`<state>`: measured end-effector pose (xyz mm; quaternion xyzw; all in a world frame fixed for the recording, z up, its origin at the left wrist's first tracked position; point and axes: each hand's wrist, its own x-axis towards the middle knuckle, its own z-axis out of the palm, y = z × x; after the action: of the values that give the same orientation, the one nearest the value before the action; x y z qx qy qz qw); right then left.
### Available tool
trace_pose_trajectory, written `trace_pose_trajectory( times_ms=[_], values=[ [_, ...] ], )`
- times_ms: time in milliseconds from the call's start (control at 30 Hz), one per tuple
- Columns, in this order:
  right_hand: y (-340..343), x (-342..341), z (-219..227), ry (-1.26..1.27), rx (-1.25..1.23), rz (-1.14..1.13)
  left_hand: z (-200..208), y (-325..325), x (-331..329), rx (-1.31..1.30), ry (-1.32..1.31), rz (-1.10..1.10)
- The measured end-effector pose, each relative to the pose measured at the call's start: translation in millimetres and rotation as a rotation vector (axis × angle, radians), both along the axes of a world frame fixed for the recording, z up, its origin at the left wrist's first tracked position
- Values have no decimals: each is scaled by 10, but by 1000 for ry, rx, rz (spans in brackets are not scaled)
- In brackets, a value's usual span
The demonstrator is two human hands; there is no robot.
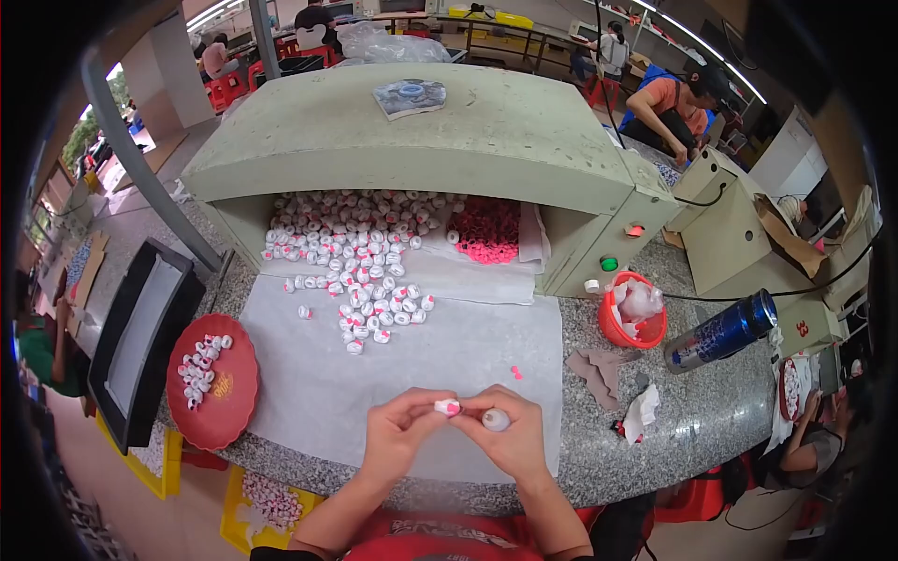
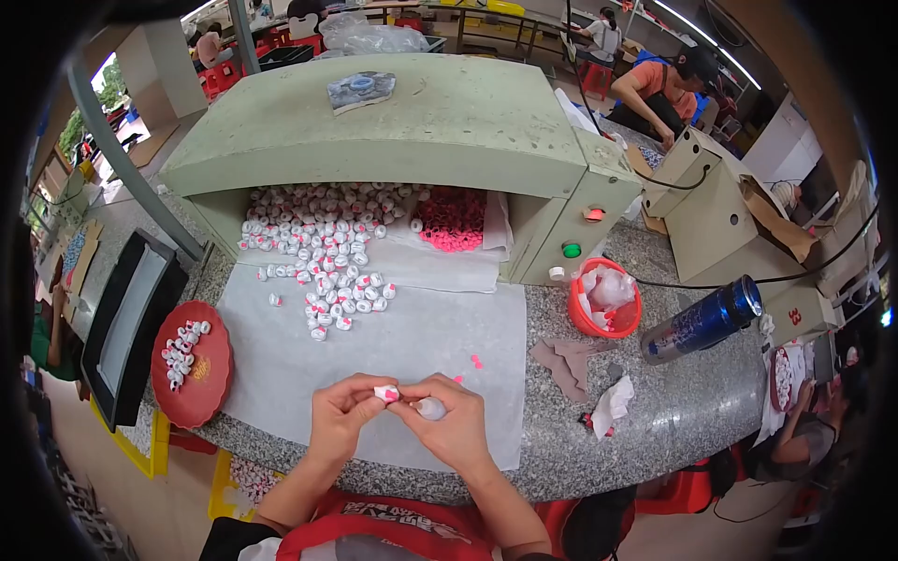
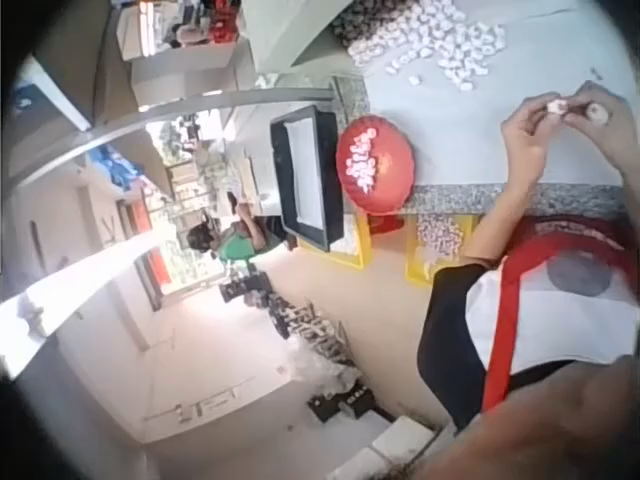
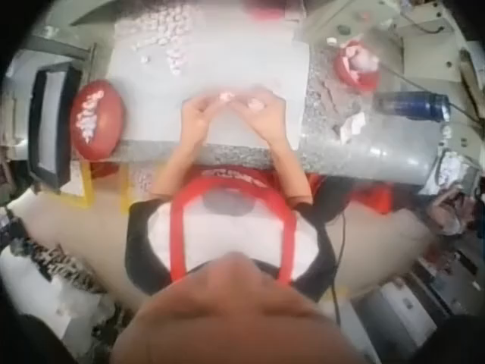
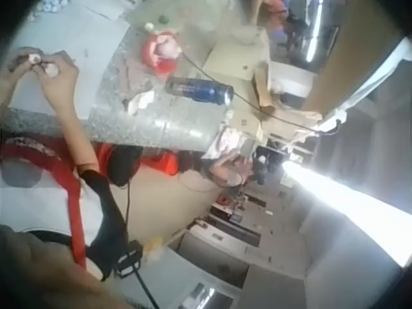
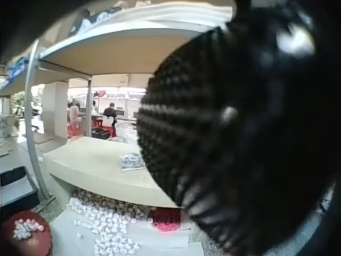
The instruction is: Assembling small pink and white plastic toy components at a factory workstation.
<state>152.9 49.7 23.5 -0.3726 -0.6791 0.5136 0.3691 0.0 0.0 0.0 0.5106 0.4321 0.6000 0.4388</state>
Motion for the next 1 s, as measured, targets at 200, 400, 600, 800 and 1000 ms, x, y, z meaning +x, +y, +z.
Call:
trace_pose_trajectory(
  times_ms=[200, 400, 600, 800, 1000],
  values=[
    [55, -41, 3, 129, 235, -54, 192, 17, -31, -368, -488, -9],
    [47, 3, -11, 315, -96, 129, 288, -148, -1, -197, -134, 4],
    [-6, -101, -83, 356, -331, 136, 163, -191, -54, -231, -181, 86],
    [-33, -399, -314, 333, -441, 126, -73, -193, -332, -299, -111, 169],
    [25, -443, -393, 113, -442, -69, -158, -355, -1798, -105, 755, 1172]
  ],
)
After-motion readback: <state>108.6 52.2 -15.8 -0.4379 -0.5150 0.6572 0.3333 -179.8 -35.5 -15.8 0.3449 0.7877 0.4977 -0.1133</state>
